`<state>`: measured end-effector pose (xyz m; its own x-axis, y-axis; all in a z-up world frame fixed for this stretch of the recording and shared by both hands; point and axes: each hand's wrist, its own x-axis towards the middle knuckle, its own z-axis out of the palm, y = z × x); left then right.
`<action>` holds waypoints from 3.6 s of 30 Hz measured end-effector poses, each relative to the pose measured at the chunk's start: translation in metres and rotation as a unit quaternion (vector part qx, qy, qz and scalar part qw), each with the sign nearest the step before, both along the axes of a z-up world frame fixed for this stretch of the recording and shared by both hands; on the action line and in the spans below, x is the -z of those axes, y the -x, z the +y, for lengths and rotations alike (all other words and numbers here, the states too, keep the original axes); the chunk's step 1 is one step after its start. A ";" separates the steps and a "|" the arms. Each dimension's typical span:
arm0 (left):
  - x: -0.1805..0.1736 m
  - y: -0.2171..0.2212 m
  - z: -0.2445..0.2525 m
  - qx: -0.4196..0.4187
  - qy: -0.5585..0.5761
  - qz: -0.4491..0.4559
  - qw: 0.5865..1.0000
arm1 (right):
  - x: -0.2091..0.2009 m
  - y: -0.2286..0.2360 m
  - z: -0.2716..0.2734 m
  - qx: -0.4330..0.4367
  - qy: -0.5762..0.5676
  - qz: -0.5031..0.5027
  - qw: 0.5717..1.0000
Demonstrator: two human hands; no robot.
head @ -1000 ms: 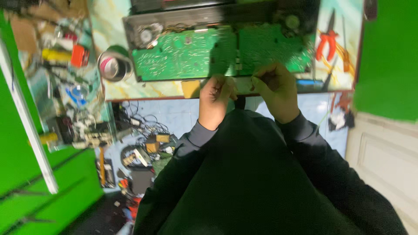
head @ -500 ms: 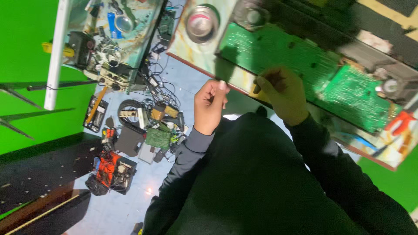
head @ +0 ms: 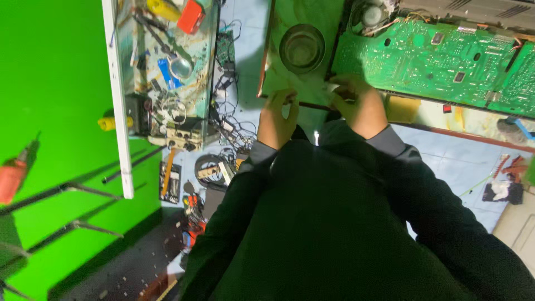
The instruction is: The person works on a green circuit board placed on a cluttered workbench. They use a screwdriver to manipulate components on the board, then switch to pliers to cut a wire. The person also handles a small metal bowl and a small orange component during the process.
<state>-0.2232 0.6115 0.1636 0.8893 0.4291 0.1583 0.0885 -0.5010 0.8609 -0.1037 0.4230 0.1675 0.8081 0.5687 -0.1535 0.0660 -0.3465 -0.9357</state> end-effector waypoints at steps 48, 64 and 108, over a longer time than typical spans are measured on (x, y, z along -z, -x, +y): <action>0.170 -0.243 0.132 0.082 -0.004 0.059 0.995 | 0.159 -0.142 0.146 0.136 0.277 -0.179 0.934; 0.158 -0.178 0.143 0.203 -0.090 0.282 0.933 | 0.202 -0.025 0.070 0.041 0.370 -0.172 0.912; 0.138 -0.179 0.120 0.407 0.105 0.179 0.889 | 0.131 -0.060 0.110 0.298 0.067 -0.020 0.952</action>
<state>-0.0441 0.7311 0.0252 0.8959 -0.3942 -0.2048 0.0572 -0.3549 0.9332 -0.0442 0.5326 0.0368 0.9878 -0.0145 -0.1553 -0.1452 -0.4492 -0.8816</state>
